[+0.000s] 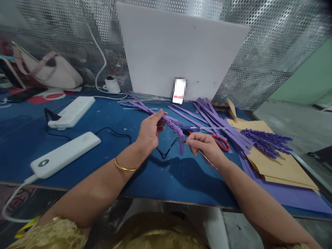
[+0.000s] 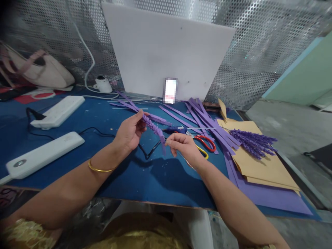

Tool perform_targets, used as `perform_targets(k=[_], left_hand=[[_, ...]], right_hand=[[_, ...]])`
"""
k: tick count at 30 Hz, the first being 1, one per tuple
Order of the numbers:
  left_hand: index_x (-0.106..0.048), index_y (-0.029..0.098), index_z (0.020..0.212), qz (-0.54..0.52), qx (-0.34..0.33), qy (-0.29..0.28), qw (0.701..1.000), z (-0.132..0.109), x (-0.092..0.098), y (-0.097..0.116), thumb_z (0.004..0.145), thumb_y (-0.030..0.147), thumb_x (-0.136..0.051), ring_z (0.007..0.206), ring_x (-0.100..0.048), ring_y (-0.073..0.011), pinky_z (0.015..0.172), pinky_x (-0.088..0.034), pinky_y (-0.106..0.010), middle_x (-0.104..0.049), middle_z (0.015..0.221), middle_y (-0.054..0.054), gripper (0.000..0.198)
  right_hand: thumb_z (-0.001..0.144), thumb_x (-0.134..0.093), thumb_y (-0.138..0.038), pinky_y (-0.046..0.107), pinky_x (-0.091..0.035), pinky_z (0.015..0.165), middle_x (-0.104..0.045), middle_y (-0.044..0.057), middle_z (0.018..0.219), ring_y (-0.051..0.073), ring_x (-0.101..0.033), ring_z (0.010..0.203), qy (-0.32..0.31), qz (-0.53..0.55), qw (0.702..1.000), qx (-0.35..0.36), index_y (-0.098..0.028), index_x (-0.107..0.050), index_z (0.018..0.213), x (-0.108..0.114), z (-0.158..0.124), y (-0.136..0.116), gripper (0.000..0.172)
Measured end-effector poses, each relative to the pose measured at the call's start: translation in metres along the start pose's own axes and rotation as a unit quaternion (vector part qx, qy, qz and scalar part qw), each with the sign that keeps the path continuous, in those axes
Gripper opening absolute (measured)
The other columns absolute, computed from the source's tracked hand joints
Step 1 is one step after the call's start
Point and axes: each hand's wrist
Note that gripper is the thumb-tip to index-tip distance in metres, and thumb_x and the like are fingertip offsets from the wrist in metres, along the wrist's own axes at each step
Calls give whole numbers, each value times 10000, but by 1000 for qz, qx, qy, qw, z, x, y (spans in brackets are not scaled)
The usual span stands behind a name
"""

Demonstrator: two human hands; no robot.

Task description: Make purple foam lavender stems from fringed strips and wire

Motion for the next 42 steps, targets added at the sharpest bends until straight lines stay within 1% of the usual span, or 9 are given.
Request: perform_targets(k=[3,6,10,14,18,24,32,39,42], left_hand=[[-753,169,715,16,-8,9,1000,4,2,0,566,484,-900,550,-475,-75,515,-355,-212,-569,602,28,377],[-766,176,772,19,-8,-18,1000,4,2,-2,596,550,-866,630,-544,-94,562,-395,-215,-654,719,-6,425],[-780,180,945,46,27,-152,987,-6,-1,-5,644,569,-832,859,-643,-163,773,-480,-270,-740,972,-72,494],[-789,168,966,93,84,-240,963,-15,-3,-10,633,432,-883,832,-656,-171,857,-481,-312,-749,888,-61,434],[-794,156,885,116,104,-224,962,-17,-1,-14,654,474,-859,718,-636,-155,792,-498,-318,-713,759,-37,399],[-784,153,822,124,131,-215,960,-22,11,-20,646,472,-865,716,-658,-167,714,-502,-289,-725,745,-48,373],[-762,133,716,152,151,-158,964,-21,17,-26,552,470,-907,628,-630,-141,654,-491,-264,-711,676,-43,402],[-771,135,782,163,165,-170,958,-23,17,-22,618,498,-866,627,-638,-143,619,-487,-251,-711,685,-48,410],[-760,137,746,159,168,-138,963,-21,16,-19,609,450,-877,579,-620,-125,572,-467,-230,-699,652,-36,361]], right_hand=[[846,-701,-311,250,-347,526,-554,-31,488,96,-476,471,-2,-5,1000,-4,-170,-695,757,1,0,-1,167],[840,-700,-313,252,-338,514,-542,-31,473,96,-460,456,1,9,1000,-7,-169,-695,748,-1,-1,-2,171],[804,-733,-316,242,-307,477,-505,-39,477,89,-429,444,11,82,996,-21,-166,-696,746,0,1,-4,165],[778,-747,-315,225,-270,464,-424,-61,480,59,-348,424,-13,169,983,-73,-146,-692,744,3,3,-7,181],[747,-761,-294,217,-267,460,-397,-65,480,55,-341,424,-38,201,971,-121,-133,-689,736,4,5,-5,177],[756,-750,-285,207,-314,462,-420,-59,493,51,-359,430,-52,217,965,-137,-125,-701,745,3,6,5,167],[718,-755,-309,204,-345,449,-541,-17,496,71,-441,442,-45,118,980,-152,-120,-703,734,2,9,2,196],[726,-732,-352,220,-371,472,-562,-19,506,85,-477,452,-42,60,990,-124,-147,-687,720,1,8,0,210],[787,-680,-437,257,-412,535,-615,10,604,116,-529,519,-6,-39,996,-80,-168,-658,741,6,10,1,273]])
Point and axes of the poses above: each hand's wrist, its own z-axis towards the middle knuckle, its own x-axis out of the back of the hand, y = z × x
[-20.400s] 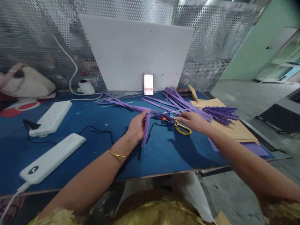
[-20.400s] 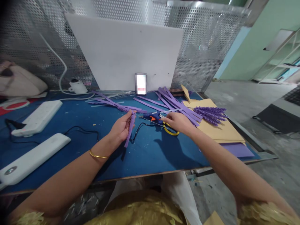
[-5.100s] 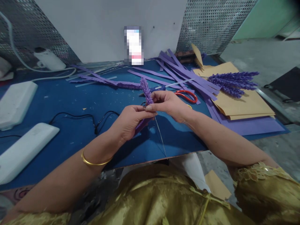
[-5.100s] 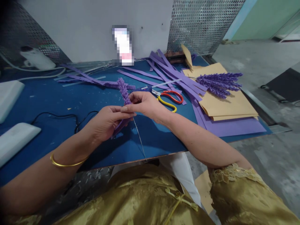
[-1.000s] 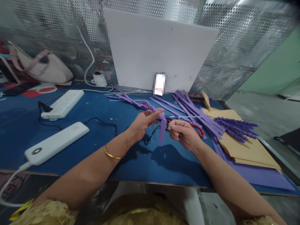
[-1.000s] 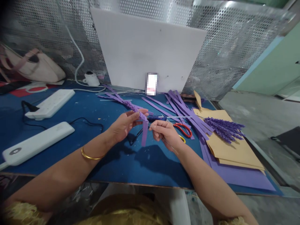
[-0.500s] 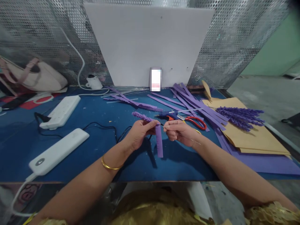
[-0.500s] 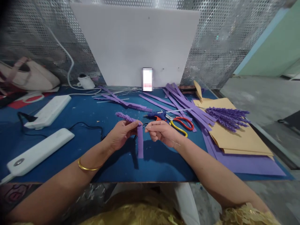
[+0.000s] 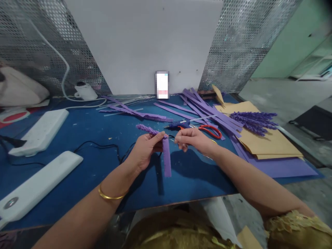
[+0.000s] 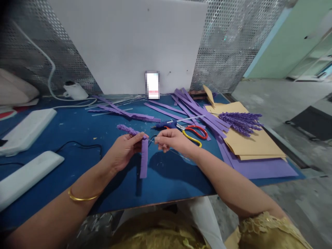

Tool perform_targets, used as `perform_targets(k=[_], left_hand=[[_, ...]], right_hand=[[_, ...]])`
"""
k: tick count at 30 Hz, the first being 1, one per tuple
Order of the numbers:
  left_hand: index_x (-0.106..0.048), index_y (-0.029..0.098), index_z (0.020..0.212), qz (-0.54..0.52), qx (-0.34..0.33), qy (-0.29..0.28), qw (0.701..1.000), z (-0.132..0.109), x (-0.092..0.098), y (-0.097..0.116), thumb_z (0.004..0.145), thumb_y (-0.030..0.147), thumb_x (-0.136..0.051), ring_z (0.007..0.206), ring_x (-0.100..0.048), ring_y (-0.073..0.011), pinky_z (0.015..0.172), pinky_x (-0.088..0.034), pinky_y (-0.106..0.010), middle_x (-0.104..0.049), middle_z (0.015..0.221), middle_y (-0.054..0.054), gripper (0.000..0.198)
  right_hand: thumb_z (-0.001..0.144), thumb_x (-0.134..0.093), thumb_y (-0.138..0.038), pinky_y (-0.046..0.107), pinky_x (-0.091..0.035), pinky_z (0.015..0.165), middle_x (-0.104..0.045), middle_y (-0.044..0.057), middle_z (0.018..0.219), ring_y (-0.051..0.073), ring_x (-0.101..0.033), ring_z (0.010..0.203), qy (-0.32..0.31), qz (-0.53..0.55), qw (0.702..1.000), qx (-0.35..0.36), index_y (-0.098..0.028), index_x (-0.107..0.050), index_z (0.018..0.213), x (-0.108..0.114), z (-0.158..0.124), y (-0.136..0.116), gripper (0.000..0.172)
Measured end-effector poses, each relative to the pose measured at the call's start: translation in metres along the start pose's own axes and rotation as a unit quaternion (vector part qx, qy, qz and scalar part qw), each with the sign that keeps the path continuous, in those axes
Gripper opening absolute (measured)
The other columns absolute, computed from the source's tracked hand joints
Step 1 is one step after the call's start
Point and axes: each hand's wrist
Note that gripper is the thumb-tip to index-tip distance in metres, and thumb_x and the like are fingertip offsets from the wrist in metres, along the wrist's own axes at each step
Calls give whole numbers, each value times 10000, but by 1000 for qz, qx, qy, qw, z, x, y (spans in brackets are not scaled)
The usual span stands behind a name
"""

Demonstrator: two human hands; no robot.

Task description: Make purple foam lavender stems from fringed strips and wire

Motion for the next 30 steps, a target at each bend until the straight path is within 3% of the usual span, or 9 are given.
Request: perform_targets(k=[2,5,8,13,18,22,25,27,30], left_hand=[[-754,133,747,-15,16,16,1000,0,0,2,629,416,-870,548,-602,-114,534,-445,-217,-687,633,-29,327],[-744,124,753,-32,35,22,999,0,1,3,680,368,-846,522,-585,-101,506,-435,-209,-672,634,-21,274],[-738,116,771,-37,44,18,998,-1,0,4,726,351,-819,530,-588,-96,513,-451,-209,-669,667,-22,252],[-741,107,796,-37,53,5,998,-2,0,3,778,335,-780,523,-579,-83,505,-450,-199,-656,680,-19,232],[-742,110,796,-43,57,-5,997,0,1,1,785,341,-776,530,-586,-91,494,-443,-196,-659,671,-29,234],[-743,113,789,-49,55,-3,997,1,3,1,775,345,-785,538,-594,-97,494,-443,-197,-662,669,-34,236],[-746,112,789,-54,46,3,998,2,4,3,734,364,-817,537,-590,-99,503,-452,-208,-667,676,-37,267],[-749,109,793,-55,39,7,998,3,5,4,715,372,-830,536,-586,-101,509,-459,-214,-664,674,-37,287],[-752,108,798,-55,31,14,998,5,8,6,694,371,-844,538,-581,-100,510,-457,-215,-659,664,-31,297]], right_hand=[[840,-634,-454,269,-382,558,-618,18,650,133,-533,565,108,-140,983,47,-188,-625,743,8,2,1,282],[870,-631,-427,288,-276,571,-598,29,678,160,-497,621,279,-399,869,84,-208,-594,743,23,6,2,256],[893,-597,-493,300,-231,581,-600,41,690,180,-487,639,317,-492,810,40,-215,-563,740,34,9,3,319],[861,-561,-641,301,-219,582,-579,41,671,187,-471,618,276,-505,816,-53,-218,-536,720,39,13,10,446],[801,-656,-503,293,-217,548,-439,-19,526,144,-402,531,247,-347,900,-87,-222,-461,569,44,21,22,414],[842,-572,-406,274,-301,523,-436,-43,545,127,-411,525,295,-225,927,-46,-229,-425,640,39,24,23,305],[798,-631,-359,281,-428,608,-561,-35,668,118,-512,567,314,-82,942,81,-228,-463,750,30,21,14,218],[723,-720,-338,290,-460,607,-656,-7,817,111,-551,563,282,22,950,136,-220,-531,856,26,18,8,259],[714,-749,-382,284,-418,486,-716,53,937,99,-525,501,191,88,974,80,-191,-615,932,25,13,2,319]])
Point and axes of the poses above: each hand's wrist, its own z-axis towards the middle knuckle, its own x-axis out of the back of the hand, y = z × x
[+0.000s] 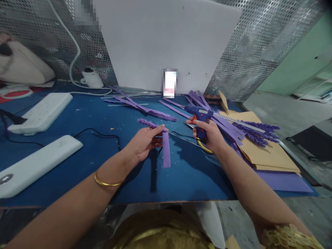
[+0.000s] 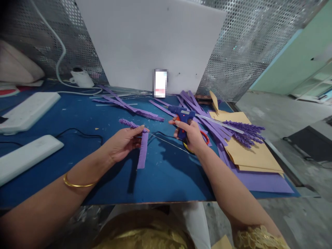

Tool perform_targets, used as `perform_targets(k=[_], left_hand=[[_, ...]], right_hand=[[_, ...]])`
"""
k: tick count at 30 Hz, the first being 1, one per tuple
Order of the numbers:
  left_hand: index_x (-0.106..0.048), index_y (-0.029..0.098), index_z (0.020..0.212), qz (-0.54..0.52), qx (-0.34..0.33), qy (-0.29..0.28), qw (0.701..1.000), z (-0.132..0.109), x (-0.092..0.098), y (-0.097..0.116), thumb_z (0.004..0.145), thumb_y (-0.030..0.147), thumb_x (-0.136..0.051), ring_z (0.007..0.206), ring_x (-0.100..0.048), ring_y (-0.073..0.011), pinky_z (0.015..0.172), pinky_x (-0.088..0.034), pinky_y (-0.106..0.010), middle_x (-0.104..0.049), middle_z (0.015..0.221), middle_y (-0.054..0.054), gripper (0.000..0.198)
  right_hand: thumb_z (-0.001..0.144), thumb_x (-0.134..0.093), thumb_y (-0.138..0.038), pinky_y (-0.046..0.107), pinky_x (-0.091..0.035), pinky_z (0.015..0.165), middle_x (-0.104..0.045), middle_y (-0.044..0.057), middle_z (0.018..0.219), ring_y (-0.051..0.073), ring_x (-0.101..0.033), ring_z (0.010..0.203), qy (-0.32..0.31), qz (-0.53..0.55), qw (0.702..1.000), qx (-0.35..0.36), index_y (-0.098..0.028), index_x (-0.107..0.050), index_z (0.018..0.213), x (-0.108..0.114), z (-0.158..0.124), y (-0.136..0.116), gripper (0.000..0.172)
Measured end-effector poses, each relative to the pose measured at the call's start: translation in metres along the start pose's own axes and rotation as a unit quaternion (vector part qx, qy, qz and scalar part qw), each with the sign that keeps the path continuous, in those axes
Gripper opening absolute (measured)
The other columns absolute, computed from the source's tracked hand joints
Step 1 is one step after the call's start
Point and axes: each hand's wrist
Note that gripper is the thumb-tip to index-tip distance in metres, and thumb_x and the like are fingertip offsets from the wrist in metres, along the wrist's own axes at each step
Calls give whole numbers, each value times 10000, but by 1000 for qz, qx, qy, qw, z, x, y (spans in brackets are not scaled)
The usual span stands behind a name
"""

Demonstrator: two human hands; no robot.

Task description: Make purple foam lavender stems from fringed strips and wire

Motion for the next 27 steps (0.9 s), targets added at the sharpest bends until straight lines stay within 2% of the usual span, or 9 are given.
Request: perform_targets(k=[2,4,7,10,13,16,20,27], left_hand=[[-752,111,798,-1,-11,9,1000,1,2,1,692,370,-843,548,-583,-101,520,-462,-218,-661,668,-28,294],[-750,116,798,-10,-35,31,999,3,4,3,702,374,-830,588,-603,-108,550,-475,-223,-674,696,-30,286],[-740,128,796,-24,-73,77,994,5,6,6,705,384,-821,662,-637,-129,593,-486,-236,-693,737,-39,283],[-725,134,785,-28,-88,99,991,7,8,7,673,396,-843,650,-636,-136,595,-482,-253,-694,731,-35,309],[-712,137,781,-29,-97,96,990,7,9,8,647,413,-862,633,-631,-137,601,-485,-266,-692,720,-32,341],[-703,133,779,-26,-105,89,990,7,9,7,627,445,-870,651,-645,-152,611,-496,-277,-702,729,-44,385],[-701,121,794,-25,-117,93,988,6,9,7,592,448,-890,662,-654,-164,618,-512,-290,-714,746,-59,428],[-704,123,800,-28,-119,88,989,5,7,6,654,431,-862,626,-649,-150,624,-517,-289,-717,740,-55,376]], right_hand=[[737,-739,-385,284,-397,463,-725,68,944,95,-510,490,0,1,1000,-8,-183,-646,913,1,-1,-3,284],[759,-732,-359,289,-407,486,-719,55,934,94,-506,491,57,-19,996,66,-199,-648,891,2,-4,-6,224],[830,-687,-402,304,-410,504,-704,55,931,114,-521,510,126,-80,971,189,-220,-638,901,2,-12,-14,201],[887,-630,-460,325,-417,511,-693,66,941,134,-539,522,81,-111,965,222,-236,-618,893,-5,-28,-18,224],[881,-657,-441,346,-455,557,-672,59,861,161,-555,560,-23,-171,968,180,-237,-655,941,-16,-44,-11,212],[853,-709,-385,357,-476,644,-662,62,850,204,-597,681,-95,-233,954,161,-247,-663,949,-23,-49,5,174],[862,-700,-355,370,-467,739,-646,64,849,233,-602,775,-72,-294,935,187,-257,-639,941,-25,-47,18,139],[829,-726,-399,356,-425,685,-590,46,777,227,-550,706,-64,-324,927,177,-259,-594,871,-23,-46,19,196]])
Point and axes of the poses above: each hand's wrist, its own z-axis towards the middle knuckle, its own x-axis out of the back of the hand, y = z × x
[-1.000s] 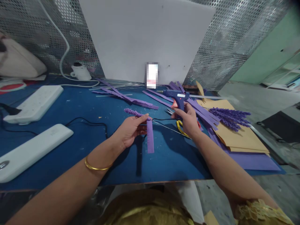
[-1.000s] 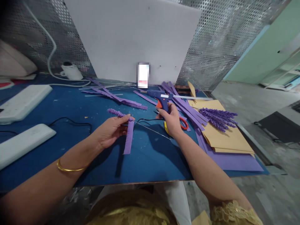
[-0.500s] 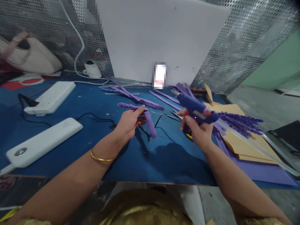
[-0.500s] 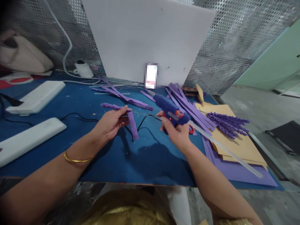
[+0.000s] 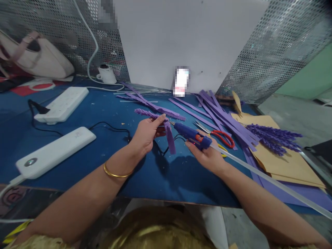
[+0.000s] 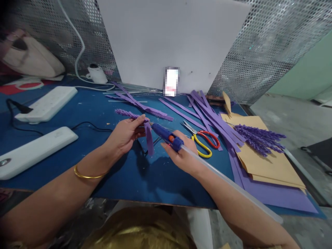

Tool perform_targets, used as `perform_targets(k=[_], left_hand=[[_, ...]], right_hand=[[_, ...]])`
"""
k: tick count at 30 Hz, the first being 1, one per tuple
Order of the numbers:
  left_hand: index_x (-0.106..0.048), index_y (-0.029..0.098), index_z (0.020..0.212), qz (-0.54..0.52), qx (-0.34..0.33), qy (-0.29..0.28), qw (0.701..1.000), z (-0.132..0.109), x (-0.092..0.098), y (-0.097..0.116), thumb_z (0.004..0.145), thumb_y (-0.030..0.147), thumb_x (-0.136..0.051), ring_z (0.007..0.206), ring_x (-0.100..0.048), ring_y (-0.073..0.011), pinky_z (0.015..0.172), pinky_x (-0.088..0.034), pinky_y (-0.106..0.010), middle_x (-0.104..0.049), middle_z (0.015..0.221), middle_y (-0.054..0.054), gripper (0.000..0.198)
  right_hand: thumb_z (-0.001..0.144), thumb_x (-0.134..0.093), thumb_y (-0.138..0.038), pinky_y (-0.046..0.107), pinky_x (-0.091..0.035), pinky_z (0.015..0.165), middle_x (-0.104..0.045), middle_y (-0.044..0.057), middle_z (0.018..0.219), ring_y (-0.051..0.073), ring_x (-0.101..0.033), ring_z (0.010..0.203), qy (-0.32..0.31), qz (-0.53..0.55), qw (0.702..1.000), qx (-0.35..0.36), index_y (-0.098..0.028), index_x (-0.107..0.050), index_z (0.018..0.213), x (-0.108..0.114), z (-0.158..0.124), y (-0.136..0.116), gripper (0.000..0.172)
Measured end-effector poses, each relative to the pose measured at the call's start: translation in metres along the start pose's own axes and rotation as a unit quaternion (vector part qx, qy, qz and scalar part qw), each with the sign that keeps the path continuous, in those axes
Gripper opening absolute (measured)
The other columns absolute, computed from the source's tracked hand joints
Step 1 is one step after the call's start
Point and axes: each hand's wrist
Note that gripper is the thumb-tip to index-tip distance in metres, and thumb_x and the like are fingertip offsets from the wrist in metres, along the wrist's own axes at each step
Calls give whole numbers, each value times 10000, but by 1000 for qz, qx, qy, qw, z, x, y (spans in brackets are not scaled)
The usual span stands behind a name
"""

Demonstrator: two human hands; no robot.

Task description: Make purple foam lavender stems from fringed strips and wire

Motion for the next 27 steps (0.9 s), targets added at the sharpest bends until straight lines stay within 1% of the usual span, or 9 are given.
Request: perform_targets(k=[6,10,13,22,27], left_hand=[[-720,111,824,7,-6,1,1000,-1,-2,-1,658,404,-866,608,-631,-130,607,-515,-269,-717,755,-54,367],[-713,112,812,6,-7,-3,1000,-2,-2,-2,648,406,-870,602,-626,-126,601,-517,-265,-706,735,-45,371],[-714,117,811,8,-9,-5,1000,-2,-3,-2,649,407,-867,603,-625,-126,601,-518,-263,-707,736,-45,366],[-721,118,806,13,-14,-3,1000,-3,-3,-2,676,400,-848,602,-631,-125,588,-515,-255,-712,735,-46,334],[-721,128,791,8,-18,-1,1000,-3,-3,-1,650,412,-865,615,-644,-139,579,-515,-254,-714,729,-50,348]], right_hand=[[868,-676,-418,332,-389,638,-568,33,742,201,-523,663,-7,-38,999,18,-251,-539,844,-1,1,-3,217],[893,-634,-408,308,-368,600,-536,11,709,174,-493,618,-8,-79,995,55,-240,-501,817,0,3,-8,228],[904,-618,-390,293,-361,591,-520,3,715,163,-488,620,-8,-94,993,76,-231,-489,808,0,4,-10,226],[921,-605,-375,280,-361,585,-528,4,730,156,-491,623,-9,-109,990,89,-225,-485,825,1,3,-10,215],[912,-618,-376,282,-359,588,-520,1,712,156,-488,624,-5,-118,989,86,-221,-490,816,2,3,-10,223]])
Point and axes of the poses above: each hand's wrist, its own z-axis towards the middle knuckle, its own x-axis out of the back of the hand, y = z × x
